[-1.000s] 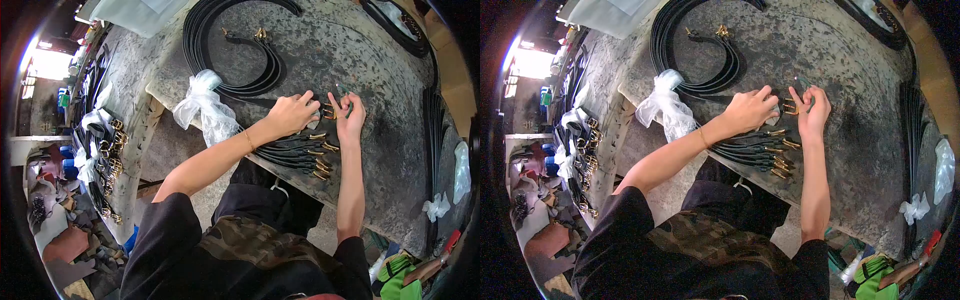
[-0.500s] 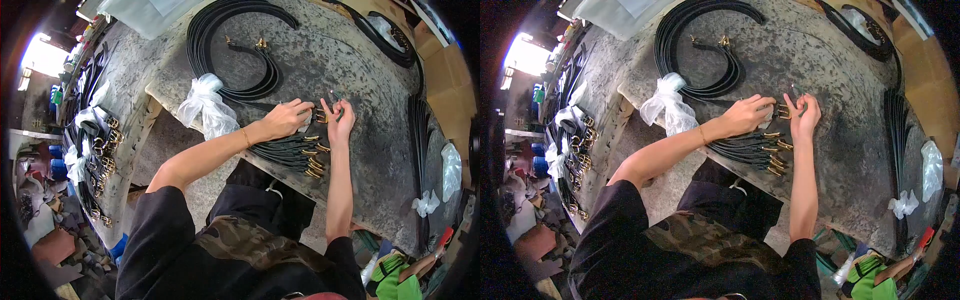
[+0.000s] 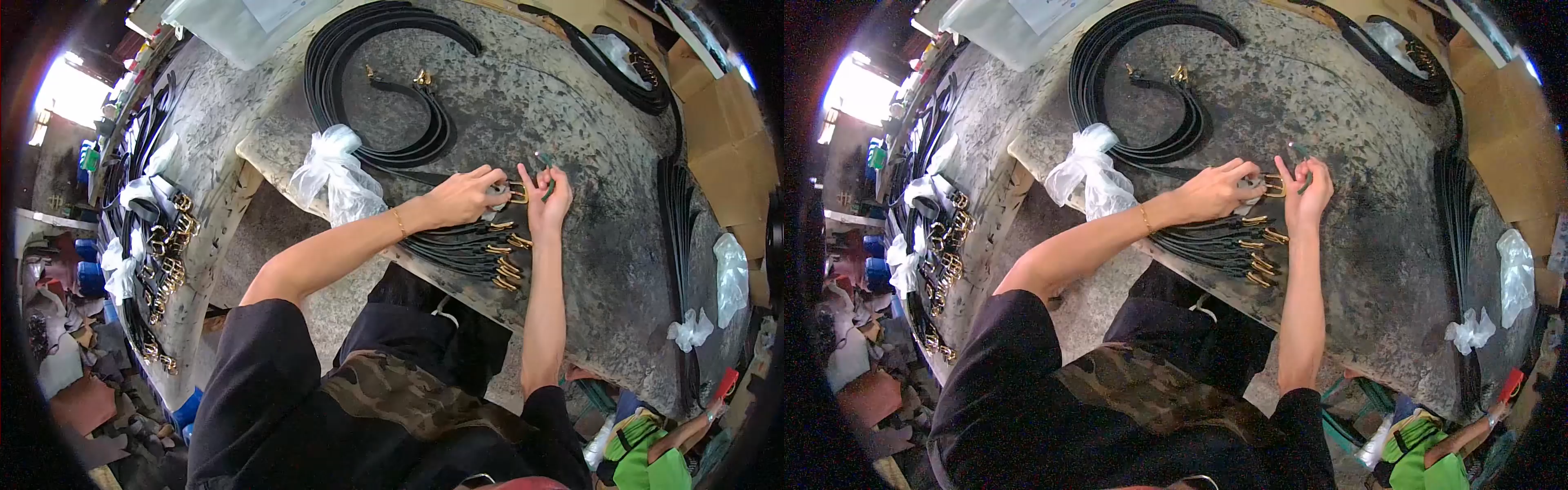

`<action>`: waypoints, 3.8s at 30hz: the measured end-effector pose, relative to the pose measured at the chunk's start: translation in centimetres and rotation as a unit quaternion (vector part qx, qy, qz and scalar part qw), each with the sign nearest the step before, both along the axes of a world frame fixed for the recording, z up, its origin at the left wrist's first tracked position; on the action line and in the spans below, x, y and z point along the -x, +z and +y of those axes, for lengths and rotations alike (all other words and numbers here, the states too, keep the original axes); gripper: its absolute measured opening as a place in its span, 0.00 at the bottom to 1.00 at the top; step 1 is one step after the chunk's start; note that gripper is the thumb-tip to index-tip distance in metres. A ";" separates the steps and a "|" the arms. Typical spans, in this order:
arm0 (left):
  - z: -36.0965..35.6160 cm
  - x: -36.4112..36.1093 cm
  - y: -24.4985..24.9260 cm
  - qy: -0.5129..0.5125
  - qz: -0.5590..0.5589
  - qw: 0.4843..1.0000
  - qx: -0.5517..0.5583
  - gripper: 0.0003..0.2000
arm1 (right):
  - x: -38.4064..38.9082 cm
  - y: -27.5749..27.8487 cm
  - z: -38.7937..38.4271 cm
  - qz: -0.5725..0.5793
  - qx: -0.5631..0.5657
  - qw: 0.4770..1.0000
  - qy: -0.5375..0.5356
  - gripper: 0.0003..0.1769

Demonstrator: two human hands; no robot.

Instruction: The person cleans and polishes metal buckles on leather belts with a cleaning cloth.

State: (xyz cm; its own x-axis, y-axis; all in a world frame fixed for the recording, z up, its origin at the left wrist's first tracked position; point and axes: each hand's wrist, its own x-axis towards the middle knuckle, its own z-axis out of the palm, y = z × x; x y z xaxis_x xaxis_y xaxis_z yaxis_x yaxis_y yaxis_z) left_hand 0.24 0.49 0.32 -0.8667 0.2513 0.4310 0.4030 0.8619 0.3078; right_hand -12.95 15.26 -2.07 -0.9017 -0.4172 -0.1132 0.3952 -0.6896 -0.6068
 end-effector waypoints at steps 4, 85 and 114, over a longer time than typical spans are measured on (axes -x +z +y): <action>-1.5 0.3 -0.6 -0.072 0.011 0.993 -0.088 0.15 | 0.3 -0.6 0.1 -0.008 0.005 1.000 -0.006 0.03; 1.8 3.3 -2.2 0.300 -0.139 0.932 -0.147 0.13 | -0.3 -0.9 0.5 0.043 -0.020 0.999 -0.006 0.02; -0.2 1.3 1.1 0.149 -0.181 0.918 -0.319 0.15 | -6.8 5.4 20.4 0.057 -0.356 0.924 -0.130 0.22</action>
State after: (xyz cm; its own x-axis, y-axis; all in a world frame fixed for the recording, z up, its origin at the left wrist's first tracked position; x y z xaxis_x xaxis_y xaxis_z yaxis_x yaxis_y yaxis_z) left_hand -1.05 0.31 1.46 -0.9715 -0.2240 0.0772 -0.0508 0.5152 0.8556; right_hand -6.17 35.70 3.33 -0.9840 -0.0405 -0.1735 0.1778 -0.1620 -0.9706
